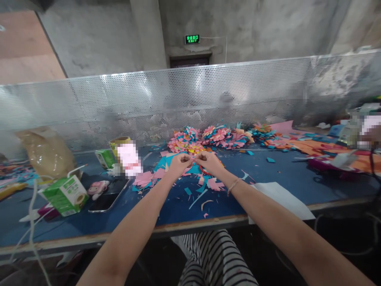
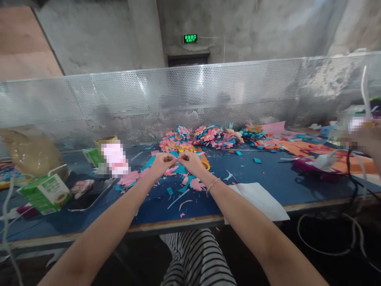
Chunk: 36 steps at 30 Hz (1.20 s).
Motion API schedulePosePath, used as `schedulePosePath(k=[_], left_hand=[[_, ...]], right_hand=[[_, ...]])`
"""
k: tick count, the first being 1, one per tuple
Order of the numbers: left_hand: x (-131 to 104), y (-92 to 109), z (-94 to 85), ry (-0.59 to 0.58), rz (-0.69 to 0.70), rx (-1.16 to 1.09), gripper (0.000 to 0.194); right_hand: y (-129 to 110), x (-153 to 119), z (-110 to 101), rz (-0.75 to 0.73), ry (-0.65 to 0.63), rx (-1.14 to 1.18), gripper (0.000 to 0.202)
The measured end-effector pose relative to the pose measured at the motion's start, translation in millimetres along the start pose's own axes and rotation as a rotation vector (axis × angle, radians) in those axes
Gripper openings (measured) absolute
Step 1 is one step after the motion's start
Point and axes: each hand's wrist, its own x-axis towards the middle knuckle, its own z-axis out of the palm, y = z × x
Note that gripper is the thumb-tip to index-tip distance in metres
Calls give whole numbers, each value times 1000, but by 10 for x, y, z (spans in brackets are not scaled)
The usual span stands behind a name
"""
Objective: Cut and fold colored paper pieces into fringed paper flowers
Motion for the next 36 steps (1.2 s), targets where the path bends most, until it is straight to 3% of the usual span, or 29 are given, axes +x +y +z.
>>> schedulePosePath(k=[11,36], left_hand=[[-28,7,4,-5,-40,-95,26],[23,12,-41,131,-183,-201,27]], right_hand=[[-9,-6,-21,6,-69,3,17],[-122,-20,-60,-195,76,-160,14]])
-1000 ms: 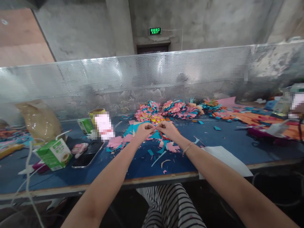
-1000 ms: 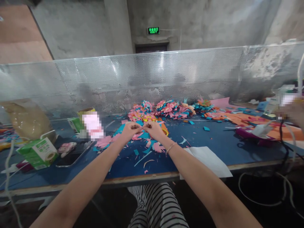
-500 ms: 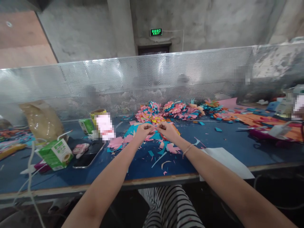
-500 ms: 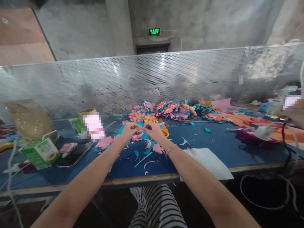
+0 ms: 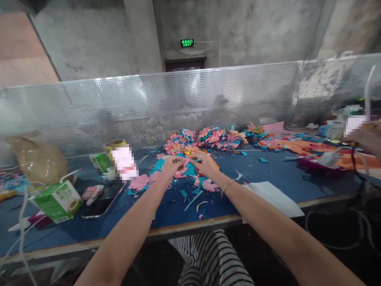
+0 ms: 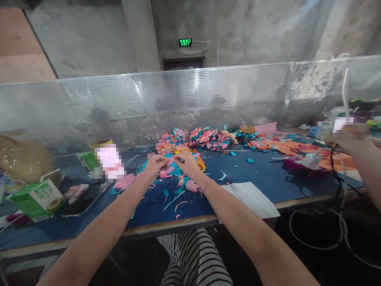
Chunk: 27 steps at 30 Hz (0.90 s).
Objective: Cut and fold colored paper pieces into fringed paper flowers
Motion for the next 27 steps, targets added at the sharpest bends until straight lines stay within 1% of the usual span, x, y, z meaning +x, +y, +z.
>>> schedulePosePath(k=[5,9,18,22,27], left_hand=[[-7,2,19,11,-7,-64,25],[-2,-10,23,18,-18,-69,22],[-35,47,33,-19,-31,-74,21],[-43,60,32,-21,-35,-69,22],[-34,58,23,14,-42,-50,21]], right_hand=[[20,2,8,-28,24,15,14],[45,1,21,-38,33,21,13],[-42,3,-8,49,57,-10,16],[-21,-10,51,58,69,-21,19],[7,-24,121,75,67,-57,21]])
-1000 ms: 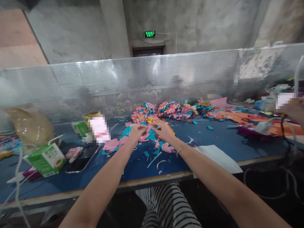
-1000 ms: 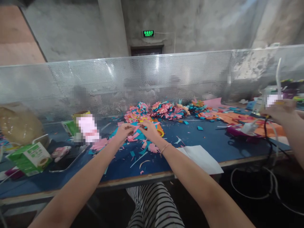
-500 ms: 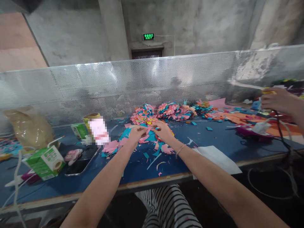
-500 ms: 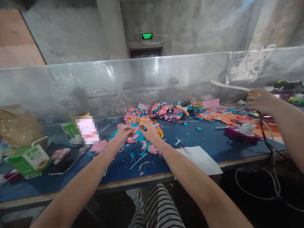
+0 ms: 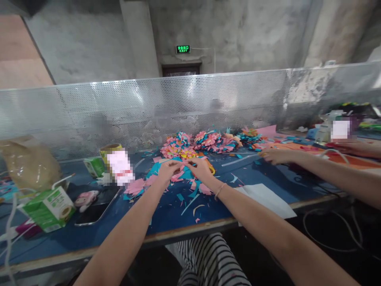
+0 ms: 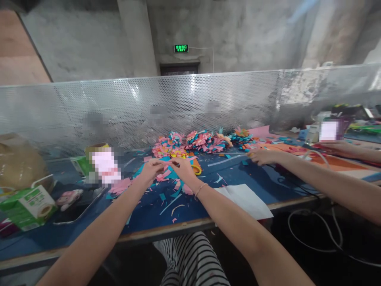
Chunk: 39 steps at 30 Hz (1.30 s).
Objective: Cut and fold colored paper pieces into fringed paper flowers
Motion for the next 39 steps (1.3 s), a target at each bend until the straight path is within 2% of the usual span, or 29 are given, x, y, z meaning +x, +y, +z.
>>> schedulePosePath(k=[5,10,17,24,28,32,34,36,39], left_hand=[[-3,-15,0,-25,-37,-39,19],[0,-12,-12,-67,-128,-157,15],[-36,45,13,-61,-189,-219,6],[-34,32,23,-63,-232,-243,5],[-36,32,26,-84,-209,-240,4],[-25,6,13,-51,-166,-202,8],[-5,-19,-2,-55,-157,-188,9],[18,-46,-17,-71,-145,-186,12],[40,-77,-30,-101,-94,-164,18]], right_hand=[[7,2,-31,-51,10,-70,17],[76,5,-54,-246,-38,-98,18],[127,4,-113,-396,-136,-185,24],[133,0,-145,-458,-203,-252,27],[137,-9,-146,-495,-231,-297,28],[92,-26,-148,-478,-244,-278,26],[56,-30,-135,-438,-211,-204,24],[26,-28,-108,-329,-143,-98,22],[18,-16,-55,-81,-52,46,21]])
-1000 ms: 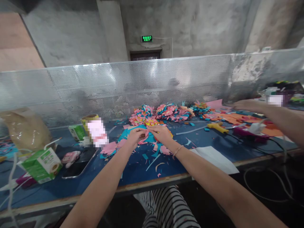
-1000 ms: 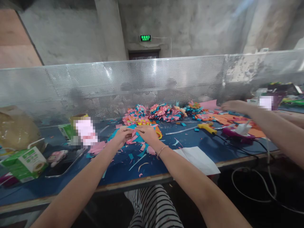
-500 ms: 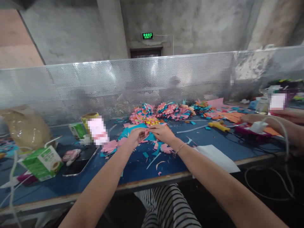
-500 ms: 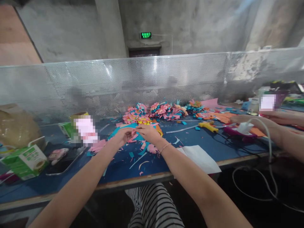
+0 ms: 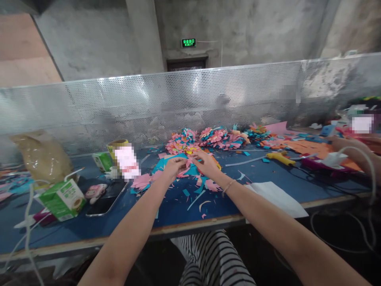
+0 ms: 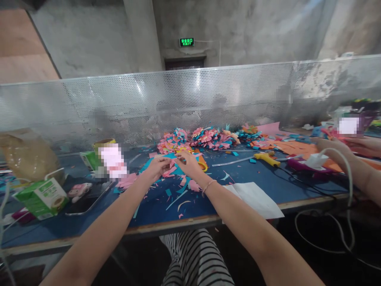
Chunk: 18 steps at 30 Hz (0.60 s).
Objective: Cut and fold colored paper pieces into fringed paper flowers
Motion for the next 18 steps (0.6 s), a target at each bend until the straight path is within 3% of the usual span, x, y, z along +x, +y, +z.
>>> schedulePosePath(k=[3,7,18], left_hand=[[3,-11,-3,-20,55,62,22],[0,-15,1,-23,84,100,21],[9,-4,5,-27,64,135,16]], right_hand=[[29,12,36,142,-22,61,20],[51,16,44,208,-107,73,25],[8,21,24,209,-96,50,21]])
